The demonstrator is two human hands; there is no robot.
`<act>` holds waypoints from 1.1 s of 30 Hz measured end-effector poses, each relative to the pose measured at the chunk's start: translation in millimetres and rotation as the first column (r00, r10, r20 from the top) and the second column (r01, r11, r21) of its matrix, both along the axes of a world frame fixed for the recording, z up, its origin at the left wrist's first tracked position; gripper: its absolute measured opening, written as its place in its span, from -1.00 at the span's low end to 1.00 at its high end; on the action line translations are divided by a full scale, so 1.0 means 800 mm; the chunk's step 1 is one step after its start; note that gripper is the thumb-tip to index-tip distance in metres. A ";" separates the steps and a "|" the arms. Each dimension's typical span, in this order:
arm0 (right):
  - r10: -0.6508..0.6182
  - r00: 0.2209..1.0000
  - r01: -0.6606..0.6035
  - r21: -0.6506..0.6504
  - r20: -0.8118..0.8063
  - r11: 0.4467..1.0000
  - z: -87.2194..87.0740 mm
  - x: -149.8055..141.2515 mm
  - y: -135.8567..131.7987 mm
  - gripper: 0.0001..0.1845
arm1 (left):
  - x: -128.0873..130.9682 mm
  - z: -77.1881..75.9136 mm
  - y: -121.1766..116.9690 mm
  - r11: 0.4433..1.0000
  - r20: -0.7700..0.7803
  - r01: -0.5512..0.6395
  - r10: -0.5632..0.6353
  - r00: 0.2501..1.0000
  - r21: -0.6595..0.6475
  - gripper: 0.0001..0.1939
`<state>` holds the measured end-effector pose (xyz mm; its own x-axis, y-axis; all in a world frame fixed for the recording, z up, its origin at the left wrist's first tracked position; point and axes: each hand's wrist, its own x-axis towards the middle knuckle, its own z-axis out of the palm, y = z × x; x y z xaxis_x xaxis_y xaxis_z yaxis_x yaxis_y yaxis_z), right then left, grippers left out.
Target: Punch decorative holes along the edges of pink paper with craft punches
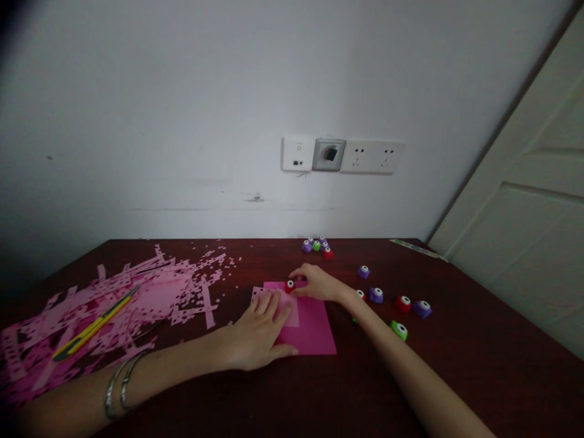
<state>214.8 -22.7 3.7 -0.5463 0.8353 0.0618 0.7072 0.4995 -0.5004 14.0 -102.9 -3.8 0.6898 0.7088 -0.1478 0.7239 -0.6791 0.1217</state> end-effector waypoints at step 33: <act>0.036 0.992 -0.045 -0.077 -0.121 0.996 -0.008 0.006 0.007 -0.64 | 0.001 -0.003 -0.002 1.000 -0.022 0.003 -0.003 1.000 -0.022 -0.08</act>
<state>219.3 -16.9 -2.4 -0.5725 0.8175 0.0631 0.6202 0.4821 -0.6189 14.7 -104.3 -5.9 0.6883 0.7030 -0.1789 0.7245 -0.6786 0.1209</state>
